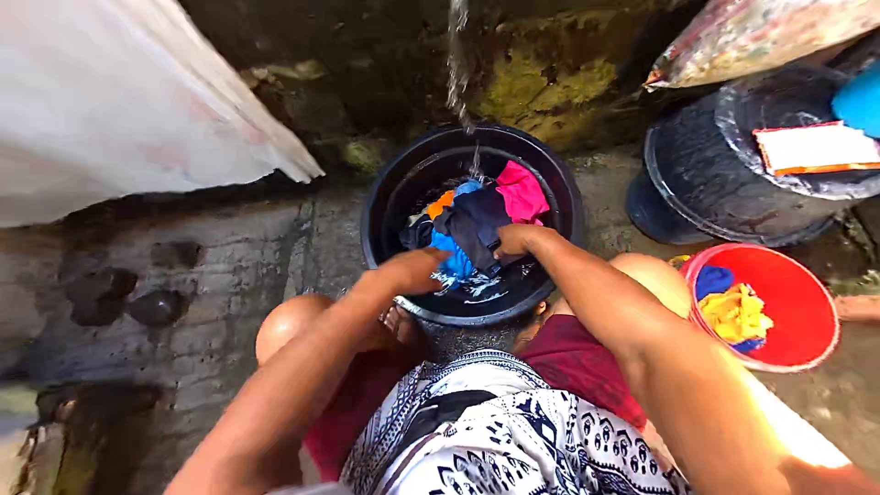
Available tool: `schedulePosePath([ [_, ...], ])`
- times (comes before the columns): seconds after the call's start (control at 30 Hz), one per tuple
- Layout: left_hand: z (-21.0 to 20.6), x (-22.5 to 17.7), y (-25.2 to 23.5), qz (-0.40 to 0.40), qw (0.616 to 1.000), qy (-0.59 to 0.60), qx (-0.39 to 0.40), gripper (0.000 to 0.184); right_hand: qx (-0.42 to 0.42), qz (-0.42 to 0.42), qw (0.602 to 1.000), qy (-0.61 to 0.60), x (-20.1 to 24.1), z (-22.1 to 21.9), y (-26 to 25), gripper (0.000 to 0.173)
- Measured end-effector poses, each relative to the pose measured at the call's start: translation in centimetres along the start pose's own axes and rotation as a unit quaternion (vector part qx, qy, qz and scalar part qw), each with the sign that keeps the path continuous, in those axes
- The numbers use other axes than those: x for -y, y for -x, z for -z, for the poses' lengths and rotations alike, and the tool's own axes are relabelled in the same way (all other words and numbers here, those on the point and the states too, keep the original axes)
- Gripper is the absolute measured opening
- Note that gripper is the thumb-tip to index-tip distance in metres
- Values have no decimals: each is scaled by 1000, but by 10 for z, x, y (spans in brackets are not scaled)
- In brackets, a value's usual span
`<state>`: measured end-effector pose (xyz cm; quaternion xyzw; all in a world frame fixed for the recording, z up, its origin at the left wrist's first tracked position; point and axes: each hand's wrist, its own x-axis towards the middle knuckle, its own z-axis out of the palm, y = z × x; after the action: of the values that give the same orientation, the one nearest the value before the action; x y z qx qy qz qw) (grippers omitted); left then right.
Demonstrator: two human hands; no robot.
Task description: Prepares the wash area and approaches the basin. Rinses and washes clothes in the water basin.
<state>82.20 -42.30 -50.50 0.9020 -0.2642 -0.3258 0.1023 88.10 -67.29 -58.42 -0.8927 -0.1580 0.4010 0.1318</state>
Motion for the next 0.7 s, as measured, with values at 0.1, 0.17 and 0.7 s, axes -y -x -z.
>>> schedulePosePath([
  [0.1,48,38,12,-2,996,6,-88,58,-87,-64,986,-128,7,2,1,54],
  [0.17,58,70,5,0,993,29,-115,56,-133,-122,957,-226,3,-4,-6,68],
  [0.7,74,88,22,29,962,115,-248,39,-432,89,846,-299,14,68,-15,20],
])
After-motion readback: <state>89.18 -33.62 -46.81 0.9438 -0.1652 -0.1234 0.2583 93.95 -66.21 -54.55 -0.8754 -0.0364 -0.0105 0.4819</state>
